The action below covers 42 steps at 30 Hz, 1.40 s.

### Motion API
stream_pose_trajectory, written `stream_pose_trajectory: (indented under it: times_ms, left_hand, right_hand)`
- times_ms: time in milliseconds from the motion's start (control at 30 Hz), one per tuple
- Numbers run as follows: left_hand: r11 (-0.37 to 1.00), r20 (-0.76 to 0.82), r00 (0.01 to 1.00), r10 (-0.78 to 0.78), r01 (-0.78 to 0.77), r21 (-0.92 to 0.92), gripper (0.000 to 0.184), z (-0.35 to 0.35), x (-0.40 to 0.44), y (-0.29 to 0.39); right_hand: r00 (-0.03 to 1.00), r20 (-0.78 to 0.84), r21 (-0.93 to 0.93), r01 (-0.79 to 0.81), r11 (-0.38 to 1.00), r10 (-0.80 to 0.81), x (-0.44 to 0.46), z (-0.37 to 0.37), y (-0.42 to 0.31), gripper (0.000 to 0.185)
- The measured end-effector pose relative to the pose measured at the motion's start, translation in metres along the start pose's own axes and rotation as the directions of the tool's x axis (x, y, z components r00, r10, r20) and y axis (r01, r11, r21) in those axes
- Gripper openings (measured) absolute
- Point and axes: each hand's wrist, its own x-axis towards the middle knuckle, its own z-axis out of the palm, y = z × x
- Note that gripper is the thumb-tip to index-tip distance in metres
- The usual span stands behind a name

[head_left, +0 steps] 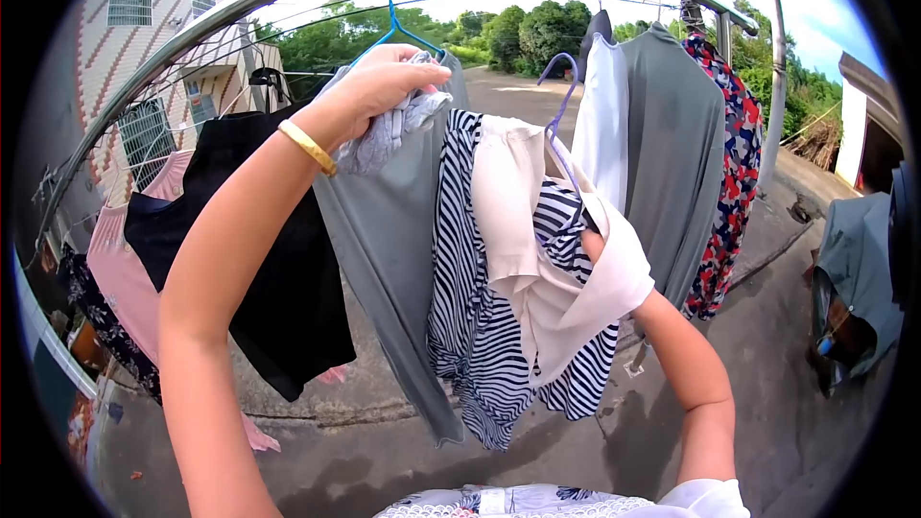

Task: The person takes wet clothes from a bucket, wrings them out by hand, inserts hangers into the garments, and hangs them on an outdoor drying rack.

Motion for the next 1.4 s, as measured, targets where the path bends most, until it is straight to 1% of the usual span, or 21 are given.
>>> stream_pose_trajectory:
  times_ms: [100, 267, 400, 467, 533, 567, 600, 667, 700, 767, 800, 867, 1000, 1033, 1067, 1100, 1133, 1167, 1200, 1300, 1400]
  left_hand:
    - [0.993, 0.130, 0.990, 0.054, -0.040, -0.109, 0.026, 0.012, -0.052, 0.002]
    - [0.975, 0.291, 0.957, -0.007, 0.072, -0.212, 0.022, 0.021, -0.127, -0.009]
    - [0.939, 0.304, 0.944, -0.125, 0.211, -0.271, 0.021, 0.002, -0.161, -0.022]
    - [0.941, 0.270, 0.953, -0.137, 0.211, -0.264, 0.021, -0.007, -0.175, -0.027]
    - [0.948, 0.231, 0.959, -0.167, 0.221, -0.231, 0.022, -0.016, -0.186, -0.032]
    - [0.939, 0.213, 0.956, -0.202, 0.251, -0.236, 0.022, -0.019, -0.192, -0.033]
    - [0.928, 0.197, 0.951, -0.239, 0.283, -0.241, 0.022, -0.022, -0.197, -0.034]
    - [0.916, 0.175, 0.947, -0.271, 0.309, -0.256, 0.021, -0.029, -0.205, -0.039]
    - [0.924, 0.157, 0.953, -0.260, 0.293, -0.245, 0.021, -0.033, -0.209, -0.044]
    - [0.924, 0.122, 0.950, -0.288, 0.309, -0.224, 0.019, -0.036, -0.216, -0.046]
    - [0.924, 0.117, 0.950, -0.290, 0.310, -0.223, 0.019, -0.037, -0.218, -0.047]
    - [0.918, 0.100, 0.944, -0.313, 0.328, -0.224, 0.019, -0.039, -0.223, -0.051]
    - [0.905, 0.090, 0.934, -0.344, 0.356, -0.233, 0.018, -0.040, -0.227, -0.060]
    - [0.892, 0.099, 0.931, -0.352, 0.366, -0.265, 0.017, -0.039, -0.227, -0.058]
    - [0.892, 0.100, 0.930, -0.354, 0.367, -0.264, 0.017, -0.039, -0.226, -0.060]
    - [0.891, 0.110, 0.931, -0.347, 0.364, -0.270, 0.017, -0.040, -0.225, -0.063]
    - [0.890, 0.121, 0.933, -0.340, 0.361, -0.277, 0.017, -0.039, -0.225, -0.066]
    - [0.889, 0.120, 0.931, -0.345, 0.365, -0.276, 0.018, -0.038, -0.224, -0.067]
    - [0.887, 0.129, 0.929, -0.347, 0.369, -0.278, 0.018, -0.037, -0.223, -0.069]
    - [0.877, 0.149, 0.924, -0.353, 0.382, -0.291, 0.018, -0.033, -0.219, -0.079]
    - [0.851, 0.170, 0.916, -0.363, 0.400, -0.340, 0.019, -0.028, -0.218, -0.092]
  right_hand:
    - [0.991, -0.033, -0.092, 0.124, 0.988, -0.128, 0.040, -0.009, -0.006, 0.040]
    - [0.994, 0.006, -0.314, 0.107, 0.943, -0.111, 0.112, -0.022, -0.021, 0.044]
    - [0.994, -0.027, -0.560, 0.074, 0.825, -0.107, 0.175, -0.031, -0.029, 0.047]
    - [0.945, -0.058, -0.714, 0.186, 0.675, -0.323, 0.213, -0.036, -0.015, 0.045]
    - [0.966, -0.137, -0.765, 0.037, 0.643, -0.218, 0.239, -0.034, -0.013, 0.048]
    - [0.933, -0.106, -0.793, 0.130, 0.595, -0.344, 0.240, -0.032, -0.015, 0.044]
    - [0.983, -0.087, -0.794, 0.029, 0.608, -0.162, 0.244, -0.034, -0.018, 0.043]
    - [0.976, -0.023, -0.876, 0.086, 0.475, -0.218, 0.247, -0.029, -0.017, 0.034]
    - [0.975, -0.021, -0.875, 0.090, 0.476, -0.222, 0.249, -0.028, -0.016, 0.034]
    - [0.998, -0.043, -0.787, -0.012, 0.616, -0.036, 0.246, -0.024, -0.025, 0.044]
    - [0.998, -0.040, -0.785, -0.007, 0.619, -0.039, 0.251, -0.022, -0.016, 0.044]
    - [0.971, -0.127, -0.711, 0.055, 0.701, -0.205, 0.260, -0.020, 0.013, 0.016]
    - [0.990, 0.055, -0.762, 0.126, 0.635, -0.130, 0.272, -0.011, 0.049, 0.020]
    - [0.988, 0.036, -0.687, 0.132, 0.714, -0.148, 0.271, -0.009, 0.055, 0.022]
    - [0.989, 0.036, -0.687, 0.130, 0.715, -0.146, 0.271, -0.009, 0.060, 0.022]
    - [0.999, -0.051, -0.318, -0.012, 0.948, -0.004, 0.270, -0.009, 0.065, 0.023]
    - [0.985, -0.069, 0.116, -0.152, 0.982, 0.160, 0.264, -0.009, 0.066, 0.023]
    - [0.960, -0.096, 0.214, -0.239, 0.947, 0.264, 0.245, -0.009, 0.040, 0.021]
    - [0.908, -0.011, 0.437, -0.372, 0.819, 0.419, 0.240, -0.012, 0.031, 0.025]
    - [0.940, -0.052, 0.652, -0.224, 0.725, 0.337, 0.225, -0.016, 0.049, 0.033]
    - [0.953, -0.193, 0.607, -0.071, 0.792, 0.234, 0.204, -0.023, 0.068, 0.031]
